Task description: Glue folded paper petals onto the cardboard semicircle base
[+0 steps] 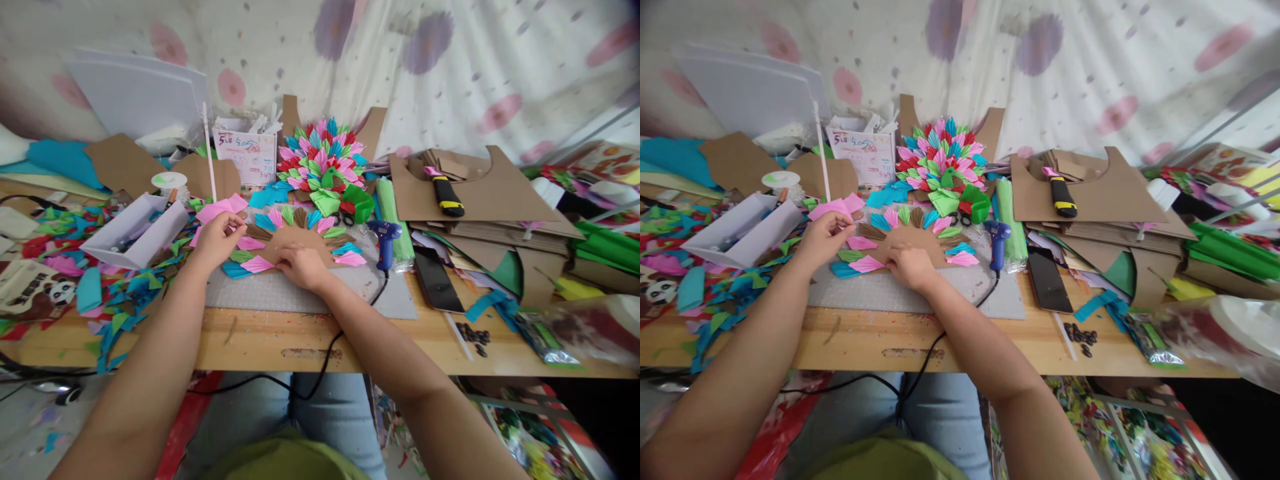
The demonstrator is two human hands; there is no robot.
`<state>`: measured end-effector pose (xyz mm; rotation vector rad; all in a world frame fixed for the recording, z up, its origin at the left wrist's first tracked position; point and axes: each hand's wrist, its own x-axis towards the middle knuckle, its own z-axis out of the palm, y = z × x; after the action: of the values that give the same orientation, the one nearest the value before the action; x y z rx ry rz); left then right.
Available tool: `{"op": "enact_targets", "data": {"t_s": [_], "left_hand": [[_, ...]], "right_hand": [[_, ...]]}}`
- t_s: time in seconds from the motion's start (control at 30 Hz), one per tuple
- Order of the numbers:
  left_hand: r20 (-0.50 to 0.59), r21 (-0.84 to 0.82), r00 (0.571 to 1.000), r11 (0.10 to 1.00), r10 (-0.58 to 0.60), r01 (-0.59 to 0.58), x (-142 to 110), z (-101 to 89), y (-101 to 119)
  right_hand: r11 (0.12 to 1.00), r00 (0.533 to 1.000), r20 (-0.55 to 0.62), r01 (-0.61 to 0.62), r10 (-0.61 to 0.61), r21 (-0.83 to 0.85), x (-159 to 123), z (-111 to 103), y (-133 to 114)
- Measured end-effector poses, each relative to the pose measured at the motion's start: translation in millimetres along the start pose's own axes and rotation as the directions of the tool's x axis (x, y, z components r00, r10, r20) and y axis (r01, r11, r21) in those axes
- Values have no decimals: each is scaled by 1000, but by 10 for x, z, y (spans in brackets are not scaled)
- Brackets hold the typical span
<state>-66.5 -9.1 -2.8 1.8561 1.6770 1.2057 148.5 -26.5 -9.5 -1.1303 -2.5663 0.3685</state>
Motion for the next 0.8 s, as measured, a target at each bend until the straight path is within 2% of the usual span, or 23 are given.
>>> {"op": "enact_targets", "data": {"t_s": [0.37, 0.8], "left_hand": [[2, 19, 1000, 1000, -6, 6, -11, -5, 32], [24, 22, 1000, 1000, -2, 1, -11, 3, 14]], "right_hand": [[999, 1000, 19, -10, 10, -37, 13, -20, -19], [989, 988, 148, -20, 42, -146, 70, -106, -94]]}}
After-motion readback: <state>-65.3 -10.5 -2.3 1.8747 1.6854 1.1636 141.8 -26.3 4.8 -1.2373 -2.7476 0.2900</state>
